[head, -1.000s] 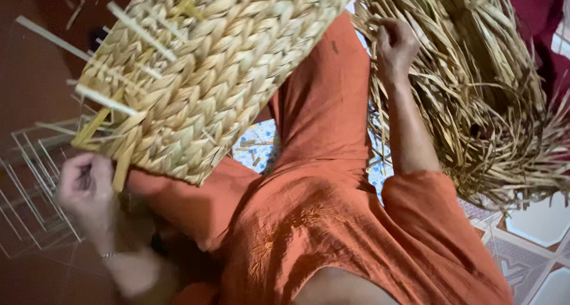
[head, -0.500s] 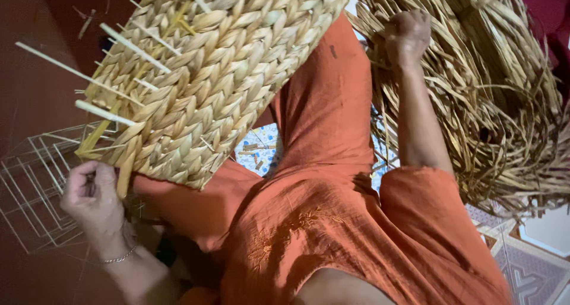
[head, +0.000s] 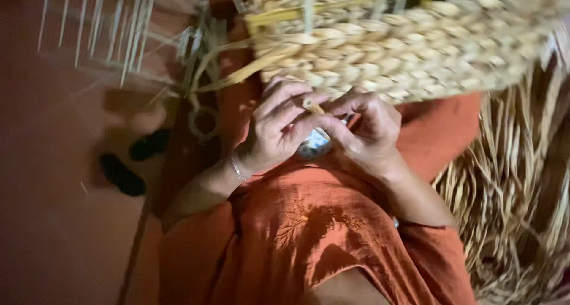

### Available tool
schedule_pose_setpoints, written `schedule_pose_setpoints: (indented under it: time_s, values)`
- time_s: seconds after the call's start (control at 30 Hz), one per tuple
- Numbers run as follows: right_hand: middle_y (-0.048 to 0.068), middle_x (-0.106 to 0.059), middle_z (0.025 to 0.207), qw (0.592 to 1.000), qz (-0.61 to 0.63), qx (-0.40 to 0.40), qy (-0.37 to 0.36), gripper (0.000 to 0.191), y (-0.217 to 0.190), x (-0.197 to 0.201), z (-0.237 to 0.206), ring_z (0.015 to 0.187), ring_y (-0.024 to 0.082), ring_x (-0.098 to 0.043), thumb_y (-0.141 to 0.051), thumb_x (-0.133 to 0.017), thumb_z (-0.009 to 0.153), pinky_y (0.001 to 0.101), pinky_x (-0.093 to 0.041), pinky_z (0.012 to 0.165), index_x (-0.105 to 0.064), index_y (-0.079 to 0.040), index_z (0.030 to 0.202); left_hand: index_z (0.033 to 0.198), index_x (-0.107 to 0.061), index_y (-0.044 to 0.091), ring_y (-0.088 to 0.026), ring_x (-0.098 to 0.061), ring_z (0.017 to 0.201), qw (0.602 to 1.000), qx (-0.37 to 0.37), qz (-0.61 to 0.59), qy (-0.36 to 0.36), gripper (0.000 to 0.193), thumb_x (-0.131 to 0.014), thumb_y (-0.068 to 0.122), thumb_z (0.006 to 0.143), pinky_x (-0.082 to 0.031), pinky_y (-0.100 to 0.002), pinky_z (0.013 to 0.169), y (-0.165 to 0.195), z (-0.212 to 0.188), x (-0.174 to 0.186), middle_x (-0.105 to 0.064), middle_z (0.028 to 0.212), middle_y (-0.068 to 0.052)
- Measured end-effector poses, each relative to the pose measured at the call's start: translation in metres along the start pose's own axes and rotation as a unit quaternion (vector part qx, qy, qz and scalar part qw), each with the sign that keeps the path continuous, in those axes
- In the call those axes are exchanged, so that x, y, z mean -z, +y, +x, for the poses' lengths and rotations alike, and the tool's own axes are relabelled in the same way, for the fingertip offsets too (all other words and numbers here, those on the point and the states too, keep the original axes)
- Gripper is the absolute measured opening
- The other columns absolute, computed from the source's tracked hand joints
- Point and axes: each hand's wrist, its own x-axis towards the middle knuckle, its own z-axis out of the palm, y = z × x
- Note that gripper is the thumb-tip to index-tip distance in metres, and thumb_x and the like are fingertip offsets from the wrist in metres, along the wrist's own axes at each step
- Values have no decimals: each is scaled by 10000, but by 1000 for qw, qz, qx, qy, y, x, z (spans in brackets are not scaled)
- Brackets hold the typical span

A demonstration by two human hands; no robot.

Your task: The person weaves a rectangular basket by hand, interlacing dried palm strips through a wire frame. They repeatedly pull strips through the weave, adjust tension, and rotate the basket to continue the pattern.

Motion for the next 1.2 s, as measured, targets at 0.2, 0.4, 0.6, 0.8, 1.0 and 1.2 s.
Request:
schedule_pose_setpoints:
  time_s: [0.2, 0.4, 0.6, 0.8, 1.0, 1.2]
  values:
    - [124, -742, 1035, 992, -65, -61, -88, 219, 18, -21, 44, 882, 168, -723, -117, -791, 1028, 262, -594, 730, -630, -44, 1158, 1180, -653, 109, -173, -699, 1050, 921, 146, -349, 90, 241, -503, 298, 1169, -626, -350, 958, -31, 16, 67, -696, 1106, -90]
    - [121, -652, 1039, 964, -250, 31, -80, 253, 27, -36, 107, 837, 216, -549, 41, -753, 1062, 326, -470, 673, -654, 29, 1294, 1184, -656, 66, -111, -506, 695, 959, 171, -113, 197, 208, -537, 218, 1107, -439, -248, 610, -17, 58, 173, -637, 928, -77]
    - [91, -612, 976, 951, -302, 55, -48, 246, 23, -52, 129, 835, 212, -588, 61, -795, 1007, 330, -449, 681, -658, -49, 1180, 1202, -662, 38, -141, -621, 896, 982, -27, 174, 65, 137, -713, 46, 1075, -556, -217, 709, -44, 68, 143, -610, 1088, -79]
    - [129, -720, 1109, 948, -288, 126, -50, 263, 10, -58, 134, 944, 249, -682, 90, -799, 949, 352, -539, 747, -656, -56, 1113, 1023, -712, 59, -140, -600, 918, 981, -51, 169, 84, 110, -816, 75, 990, -560, -247, 792, -74, 84, 99, -606, 982, -24]
    - [216, -681, 1153, 958, -255, 126, -35, 239, 0, -64, 142, 950, 289, -694, 110, -781, 926, 357, -577, 786, -621, -10, 1058, 1021, -726, 58, -195, -523, 1003, 977, -49, 202, 41, 133, -825, 95, 940, -445, -391, 907, -62, 94, 107, -573, 984, -30]
    - [108, -730, 1091, 967, -245, 44, -55, 223, 5, -61, 156, 916, 251, -713, 126, -788, 990, 338, -563, 733, -639, -4, 1091, 1063, -718, 94, -199, -525, 1054, 940, -79, 330, 33, 117, -776, 120, 964, -402, -436, 939, -60, 90, 104, -574, 1057, -17]
